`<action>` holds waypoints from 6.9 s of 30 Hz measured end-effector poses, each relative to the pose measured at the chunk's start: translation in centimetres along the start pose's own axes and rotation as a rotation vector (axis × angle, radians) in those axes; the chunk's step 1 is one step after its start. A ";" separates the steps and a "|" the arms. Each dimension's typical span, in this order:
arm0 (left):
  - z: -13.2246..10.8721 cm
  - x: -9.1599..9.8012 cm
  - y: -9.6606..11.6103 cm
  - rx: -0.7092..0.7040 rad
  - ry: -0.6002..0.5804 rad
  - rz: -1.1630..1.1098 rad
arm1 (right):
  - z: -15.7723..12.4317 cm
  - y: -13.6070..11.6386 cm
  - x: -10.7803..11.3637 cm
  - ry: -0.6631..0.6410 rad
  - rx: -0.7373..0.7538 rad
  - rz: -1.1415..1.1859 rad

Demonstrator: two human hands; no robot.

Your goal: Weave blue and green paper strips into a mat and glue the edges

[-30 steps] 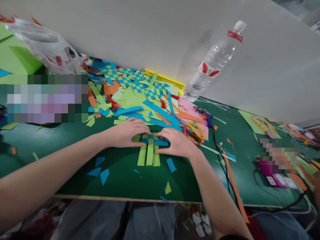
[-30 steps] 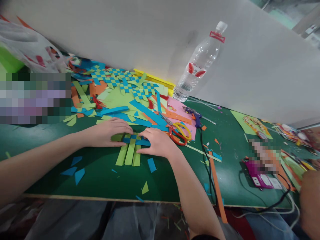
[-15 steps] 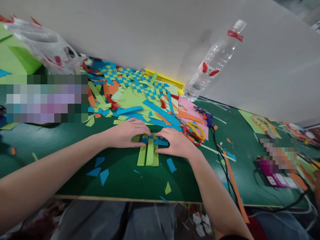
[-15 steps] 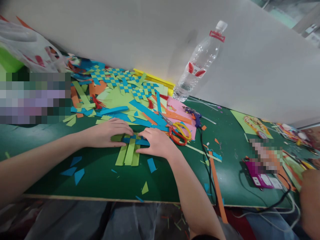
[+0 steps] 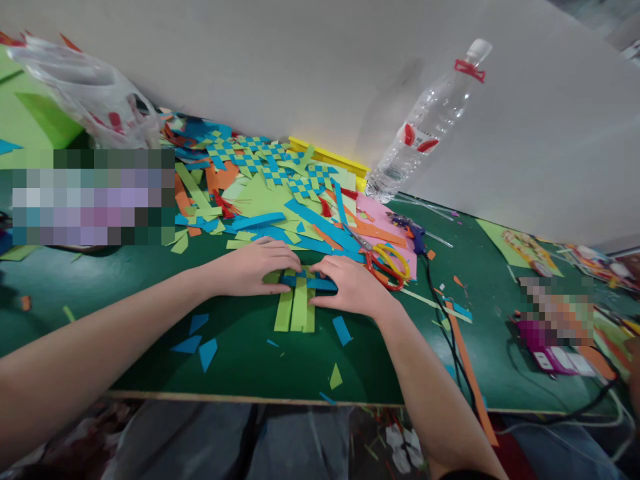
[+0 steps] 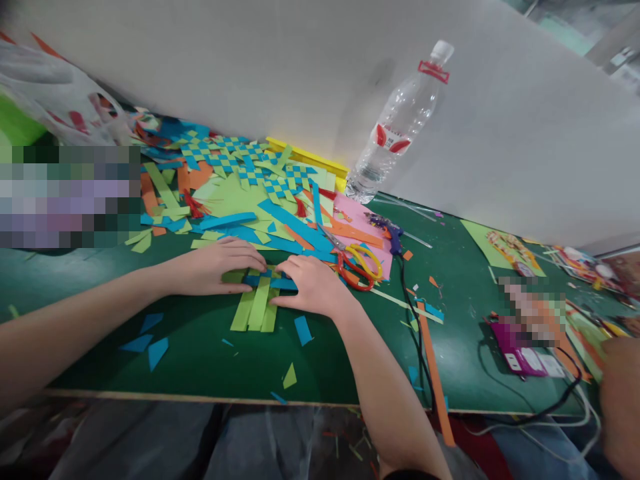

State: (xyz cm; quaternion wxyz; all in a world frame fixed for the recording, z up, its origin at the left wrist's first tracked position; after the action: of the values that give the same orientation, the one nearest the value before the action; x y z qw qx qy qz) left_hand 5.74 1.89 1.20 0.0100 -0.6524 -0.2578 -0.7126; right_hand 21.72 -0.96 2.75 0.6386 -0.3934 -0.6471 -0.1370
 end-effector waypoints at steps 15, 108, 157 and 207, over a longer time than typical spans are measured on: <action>-0.3 0.0 -0.8 0.100 0.007 0.094 | -0.1 0.3 0.6 0.149 0.019 -0.103; -3.2 3.1 -5.0 0.574 0.444 0.108 | 0.5 0.8 -0.1 0.155 -0.002 0.226; -0.9 1.8 -2.4 0.166 0.282 -0.491 | 0.7 0.6 -0.3 0.136 0.016 0.154; -1.9 3.3 -2.8 0.331 0.456 -0.432 | 0.3 0.0 0.1 0.192 0.063 0.138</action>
State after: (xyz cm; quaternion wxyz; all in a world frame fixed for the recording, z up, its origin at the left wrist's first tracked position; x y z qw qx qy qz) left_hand 2.51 4.65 3.27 0.0220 -0.3962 -0.4931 -0.7742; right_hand 21.51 -0.67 2.84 0.7176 -0.4018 -0.5582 -0.1092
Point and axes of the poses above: each hand's wrist, its own z-axis towards the middle knuckle, its own x-axis out of the back of the hand, y = z × x, the point moved 6 cm from there along z, towards the middle knuckle, and after that the axes turned 12 degrees about -y, right-handed, at the moved point
